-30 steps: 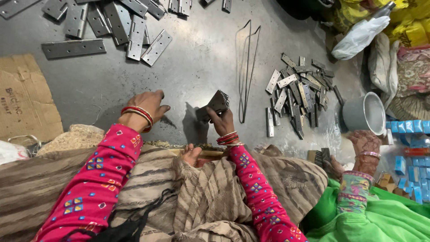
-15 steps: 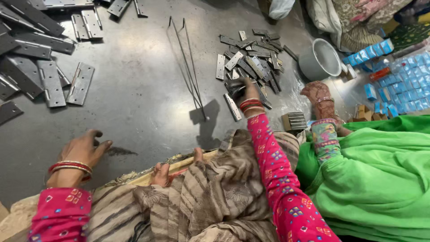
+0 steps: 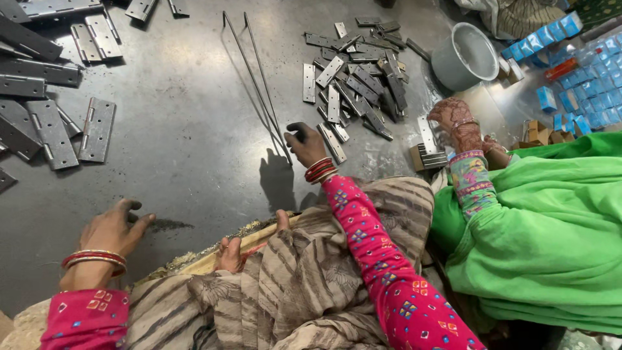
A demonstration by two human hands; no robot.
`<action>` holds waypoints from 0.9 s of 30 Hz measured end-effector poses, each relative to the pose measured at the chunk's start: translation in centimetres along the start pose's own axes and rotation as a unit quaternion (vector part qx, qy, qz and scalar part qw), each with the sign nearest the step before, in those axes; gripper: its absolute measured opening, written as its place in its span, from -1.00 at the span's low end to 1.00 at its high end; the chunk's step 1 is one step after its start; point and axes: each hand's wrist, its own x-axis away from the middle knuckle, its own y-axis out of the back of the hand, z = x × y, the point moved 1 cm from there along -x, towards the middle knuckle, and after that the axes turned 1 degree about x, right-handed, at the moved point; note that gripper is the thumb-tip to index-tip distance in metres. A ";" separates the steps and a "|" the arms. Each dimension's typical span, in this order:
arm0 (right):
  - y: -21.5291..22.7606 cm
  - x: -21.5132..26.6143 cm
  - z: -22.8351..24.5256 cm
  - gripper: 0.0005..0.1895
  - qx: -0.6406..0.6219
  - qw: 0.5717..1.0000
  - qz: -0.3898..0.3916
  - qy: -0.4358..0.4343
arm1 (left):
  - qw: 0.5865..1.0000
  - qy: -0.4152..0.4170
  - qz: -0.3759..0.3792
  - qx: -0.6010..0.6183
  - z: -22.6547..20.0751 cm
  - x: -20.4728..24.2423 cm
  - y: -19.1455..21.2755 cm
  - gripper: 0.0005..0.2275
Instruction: The person sits on the floor and assembles metal hinges by hand. They pick up two flat metal plates, align them, and insert a metal pin to connect them. The assembled hinges are placed in a pile nearby.
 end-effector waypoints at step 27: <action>-9.9 -4.6 2.0 -0.68 -0.118 0.992 -0.036 -0.033 | 0.999 0.008 -0.013 0.042 -3.0 2.2 2.6 -0.63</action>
